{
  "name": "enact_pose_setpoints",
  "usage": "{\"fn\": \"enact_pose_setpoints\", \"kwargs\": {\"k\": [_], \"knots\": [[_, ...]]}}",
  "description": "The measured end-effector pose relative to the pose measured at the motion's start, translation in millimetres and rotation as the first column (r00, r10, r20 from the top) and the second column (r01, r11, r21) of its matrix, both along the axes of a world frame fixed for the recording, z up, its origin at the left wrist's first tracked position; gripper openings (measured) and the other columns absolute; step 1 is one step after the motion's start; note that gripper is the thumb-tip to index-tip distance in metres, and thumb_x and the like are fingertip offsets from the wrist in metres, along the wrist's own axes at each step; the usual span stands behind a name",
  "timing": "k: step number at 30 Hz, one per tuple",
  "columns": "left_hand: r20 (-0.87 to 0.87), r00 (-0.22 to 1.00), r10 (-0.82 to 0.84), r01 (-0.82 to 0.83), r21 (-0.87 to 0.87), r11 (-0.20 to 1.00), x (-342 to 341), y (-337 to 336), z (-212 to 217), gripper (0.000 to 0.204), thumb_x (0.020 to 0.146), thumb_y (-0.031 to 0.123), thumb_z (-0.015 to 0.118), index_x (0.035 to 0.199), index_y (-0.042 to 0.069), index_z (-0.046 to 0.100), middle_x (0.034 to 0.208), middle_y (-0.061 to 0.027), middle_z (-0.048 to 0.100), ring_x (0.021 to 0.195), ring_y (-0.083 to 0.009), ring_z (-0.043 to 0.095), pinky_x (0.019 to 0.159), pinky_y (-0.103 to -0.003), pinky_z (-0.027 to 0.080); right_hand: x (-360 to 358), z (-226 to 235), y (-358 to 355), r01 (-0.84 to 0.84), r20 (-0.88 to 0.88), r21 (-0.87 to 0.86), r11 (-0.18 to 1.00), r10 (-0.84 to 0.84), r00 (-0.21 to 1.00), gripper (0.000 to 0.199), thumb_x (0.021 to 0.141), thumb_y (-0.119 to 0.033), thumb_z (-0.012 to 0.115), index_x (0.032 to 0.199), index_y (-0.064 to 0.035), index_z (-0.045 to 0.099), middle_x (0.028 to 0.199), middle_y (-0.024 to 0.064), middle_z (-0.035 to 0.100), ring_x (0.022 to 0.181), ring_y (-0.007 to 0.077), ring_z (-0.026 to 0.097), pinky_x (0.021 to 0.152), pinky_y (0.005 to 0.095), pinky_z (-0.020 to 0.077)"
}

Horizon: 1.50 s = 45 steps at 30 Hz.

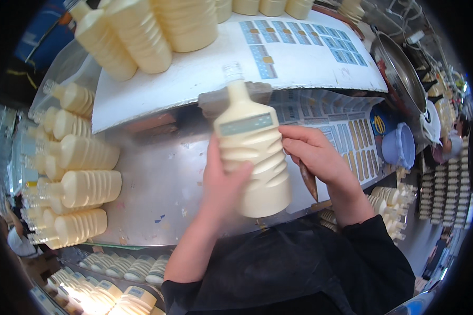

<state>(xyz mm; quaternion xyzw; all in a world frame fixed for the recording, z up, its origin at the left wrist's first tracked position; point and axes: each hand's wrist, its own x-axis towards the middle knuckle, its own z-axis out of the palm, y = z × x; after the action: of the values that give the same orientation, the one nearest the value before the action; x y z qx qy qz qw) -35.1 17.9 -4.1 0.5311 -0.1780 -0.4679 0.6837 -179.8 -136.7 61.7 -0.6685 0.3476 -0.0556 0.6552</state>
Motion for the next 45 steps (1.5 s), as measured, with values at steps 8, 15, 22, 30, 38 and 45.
{"fn": "enact_pose_setpoints", "kwargs": {"k": [8, 15, 22, 30, 38, 45], "knots": [[-0.089, 0.996, -0.032, 0.024, -0.089, 0.996, -4, -7, 15, 0.086, 0.087, 0.014, 0.063, 0.161, 0.004, 0.021, 0.153, -0.0158, 0.044, 0.139, -0.0264, 0.048, 0.115, -0.040, 0.041, -4, -3, 0, -0.084, 0.198, -0.044, 0.995, 0.091, 0.976, 0.035, 0.102, -0.009, 0.050, 0.132, 0.0077, 0.060, 0.116, 0.0086, 0.071, 0.105, 0.0098, 0.060, 0.090, 0.0262, 0.0490], [0.126, 0.992, 0.028, -0.026, -0.018, 1.000, -11, -5, 15, 0.086, 0.088, 0.012, 0.066, 0.161, 0.002, 0.022, 0.153, -0.0166, 0.043, 0.138, -0.0262, 0.048, 0.115, -0.040, 0.040, -6, -13, -10, -0.034, 0.172, 0.186, 0.982, 0.002, 0.985, 0.042, 0.101, -0.011, 0.051, 0.140, 0.0009, 0.058, 0.092, -0.0009, 0.063, 0.082, 0.0016, 0.056, 0.067, 0.0179, 0.0453], [0.364, 0.917, 0.161, -0.190, 0.044, 0.981, -6, -9, 28, 0.080, 0.091, 0.019, 0.068, 0.158, 0.001, 0.028, 0.145, -0.0140, 0.049, 0.132, -0.0229, 0.049, 0.112, -0.038, 0.041, 12, -28, -22, 0.046, 0.251, 0.006, 0.999, -0.046, 0.967, 0.040, 0.103, -0.019, 0.056, 0.139, -0.0026, 0.056, 0.098, -0.0029, 0.060, 0.073, 0.0017, 0.048, 0.065, 0.0183, 0.0428], [-0.022, 0.966, 0.258, -0.259, -0.058, 0.964, 11, -27, 22, 0.032, 0.106, 0.017, 0.057, 0.135, 0.003, 0.052, 0.124, -0.0071, 0.057, 0.114, -0.0146, 0.056, 0.101, -0.031, 0.046, 30, -39, -25, 0.064, 0.247, 0.057, 0.996, -0.076, 0.966, 0.031, 0.103, -0.024, 0.064, 0.124, -0.0027, 0.056, 0.097, 0.0012, 0.066, 0.084, 0.0033, 0.059, 0.073, 0.0212, 0.0485], [-0.025, 0.947, 0.320, -0.321, -0.072, 0.944, 12, -31, 11, 0.027, 0.107, 0.016, 0.056, 0.131, 0.003, 0.055, 0.120, -0.0091, 0.066, 0.107, -0.0168, 0.065, 0.094, -0.034, 0.057, 31, -39, -23, 0.074, 0.198, 0.019, 0.997, -0.077, 0.977, 0.029, 0.103, -0.020, 0.065, 0.123, -0.0021, 0.055, 0.095, 0.0014, 0.067, 0.084, 0.0041, 0.061, 0.074, 0.0209, 0.0496], [-0.079, 0.951, 0.300, -0.306, -0.082, 0.948, 10, -30, 17, 0.031, 0.103, 0.012, 0.062, 0.132, 0.002, 0.053, 0.123, -0.0067, 0.059, 0.111, -0.0139, 0.058, 0.100, -0.031, 0.049, 31, -42, -23, 0.078, 0.215, 0.033, 0.996, -0.083, 0.973, 0.028, 0.102, -0.019, 0.066, 0.122, -0.0027, 0.055, 0.094, 0.0004, 0.066, 0.084, 0.0033, 0.060, 0.074, 0.0200, 0.0489]]}}
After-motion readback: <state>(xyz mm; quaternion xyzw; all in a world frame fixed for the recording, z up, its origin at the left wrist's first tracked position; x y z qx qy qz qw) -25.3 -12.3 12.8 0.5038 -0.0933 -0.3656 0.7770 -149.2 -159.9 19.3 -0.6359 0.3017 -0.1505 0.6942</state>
